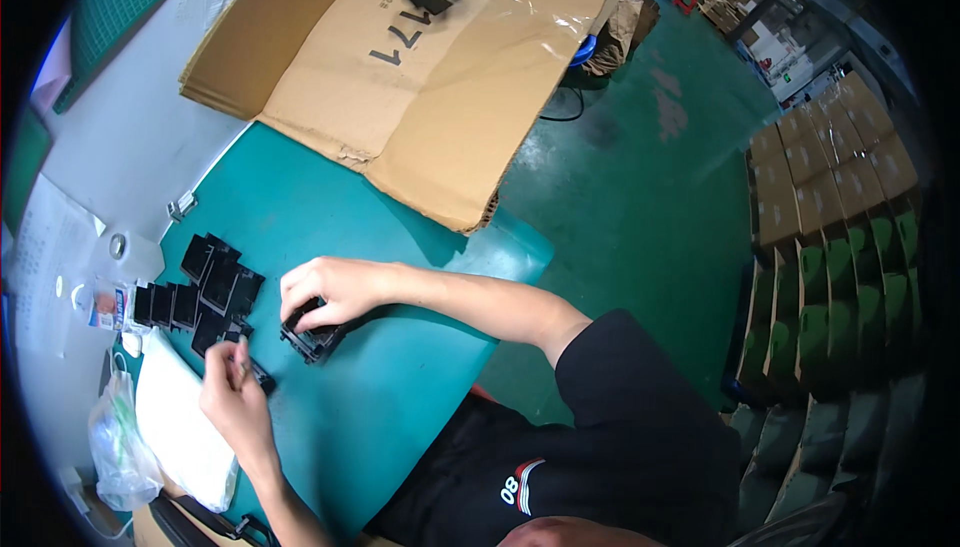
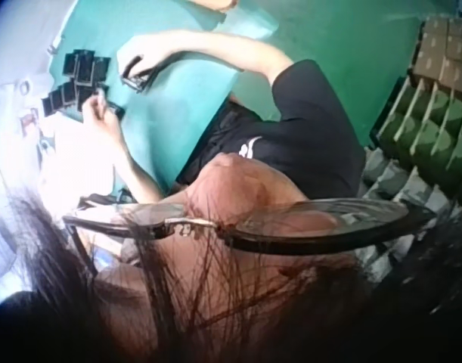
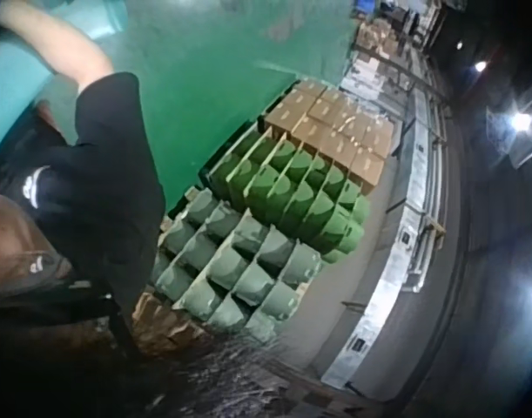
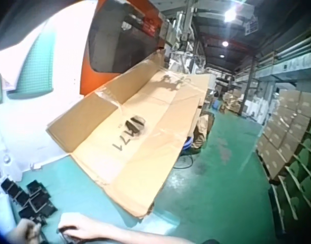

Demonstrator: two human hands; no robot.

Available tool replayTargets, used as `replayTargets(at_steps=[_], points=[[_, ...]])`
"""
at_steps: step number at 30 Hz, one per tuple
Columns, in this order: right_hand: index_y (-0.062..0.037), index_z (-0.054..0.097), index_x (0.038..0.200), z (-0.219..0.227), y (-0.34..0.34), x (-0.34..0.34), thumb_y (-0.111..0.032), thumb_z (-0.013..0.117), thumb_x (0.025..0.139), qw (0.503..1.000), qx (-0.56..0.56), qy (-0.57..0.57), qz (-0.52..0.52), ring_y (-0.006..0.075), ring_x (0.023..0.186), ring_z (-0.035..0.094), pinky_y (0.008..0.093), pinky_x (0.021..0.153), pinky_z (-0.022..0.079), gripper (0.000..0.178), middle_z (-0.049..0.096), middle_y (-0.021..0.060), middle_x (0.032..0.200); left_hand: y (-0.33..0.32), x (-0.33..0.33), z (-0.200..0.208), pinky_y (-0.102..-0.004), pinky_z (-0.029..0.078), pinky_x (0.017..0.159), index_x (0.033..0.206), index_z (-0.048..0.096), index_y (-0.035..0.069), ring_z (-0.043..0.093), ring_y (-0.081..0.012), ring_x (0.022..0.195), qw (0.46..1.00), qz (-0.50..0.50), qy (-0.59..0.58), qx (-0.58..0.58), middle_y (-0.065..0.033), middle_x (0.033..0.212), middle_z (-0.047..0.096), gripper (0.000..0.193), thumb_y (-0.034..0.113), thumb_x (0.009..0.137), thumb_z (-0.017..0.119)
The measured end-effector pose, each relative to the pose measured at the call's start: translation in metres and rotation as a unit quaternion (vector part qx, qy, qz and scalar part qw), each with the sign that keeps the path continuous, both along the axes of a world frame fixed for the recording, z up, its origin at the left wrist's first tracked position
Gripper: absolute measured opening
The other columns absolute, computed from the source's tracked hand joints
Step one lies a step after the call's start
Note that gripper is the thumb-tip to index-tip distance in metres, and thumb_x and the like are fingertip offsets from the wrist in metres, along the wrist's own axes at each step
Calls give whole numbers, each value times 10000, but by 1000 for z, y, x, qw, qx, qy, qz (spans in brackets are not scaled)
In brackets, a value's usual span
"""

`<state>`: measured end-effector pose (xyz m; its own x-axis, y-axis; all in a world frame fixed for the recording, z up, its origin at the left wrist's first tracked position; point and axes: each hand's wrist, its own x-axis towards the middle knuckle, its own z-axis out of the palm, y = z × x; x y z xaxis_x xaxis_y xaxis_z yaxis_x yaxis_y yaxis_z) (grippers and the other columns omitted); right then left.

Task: The person uses a small metal tool to scrape the interior of black plastic electronic housings. After processing several units, the person places them into clear plastic bags for packaging.

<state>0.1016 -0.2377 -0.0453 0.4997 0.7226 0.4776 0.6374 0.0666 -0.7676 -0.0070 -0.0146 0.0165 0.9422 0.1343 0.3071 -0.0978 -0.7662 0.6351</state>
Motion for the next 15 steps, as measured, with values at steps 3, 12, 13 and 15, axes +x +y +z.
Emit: replayTargets(at_steps=[3, 12, 13, 15], points=[[-27, 747, 1052, -3, 7, -5, -145, 744, 897, 999, -31, 15, 6, 298, 925, 684, 377, 811, 553, 195, 706, 130, 1005, 1, -19, -8, -285, 333, 507, 904, 606, 23, 346, -107, 570, 999, -17, -23, -24, -47, 617, 399, 122, 65, 966, 703], [5, 631, 1218, 15, 15, -26, -404, 888, 739, 990, -134, -31, -23, 347, 1038, 649, 417, 894, 540, 680, 648, 160, 1129, 15, -44, -6, -404, 468, 694, 1337, 580, -25, 569, -313, 745, 994, -99, 40, -29, -171, 889, 537, 334, 91, 1032, 510], [1, 632, 1206, 11, 19, -28, -378, 888, 742, 992, -119, -24, -19, 345, 1022, 651, 414, 881, 543, 651, 649, 158, 1110, 16, -45, -6, -412, 486, 686, 1325, 588, -26, 594, -329, 755, 994, -96, 43, 6, -168, 894, 560, 336, 86, 1011, 552], [-8, 634, 1182, 14, 20, -28, -300, 883, 748, 994, -104, -21, -17, 340, 986, 656, 404, 848, 552, 579, 653, 156, 1069, 13, -45, -7, -429, 495, 651, 1256, 633, -14, 603, -324, 723, 995, -89, 25, 44, -144, 842, 549, 295, 86, 978, 623]])
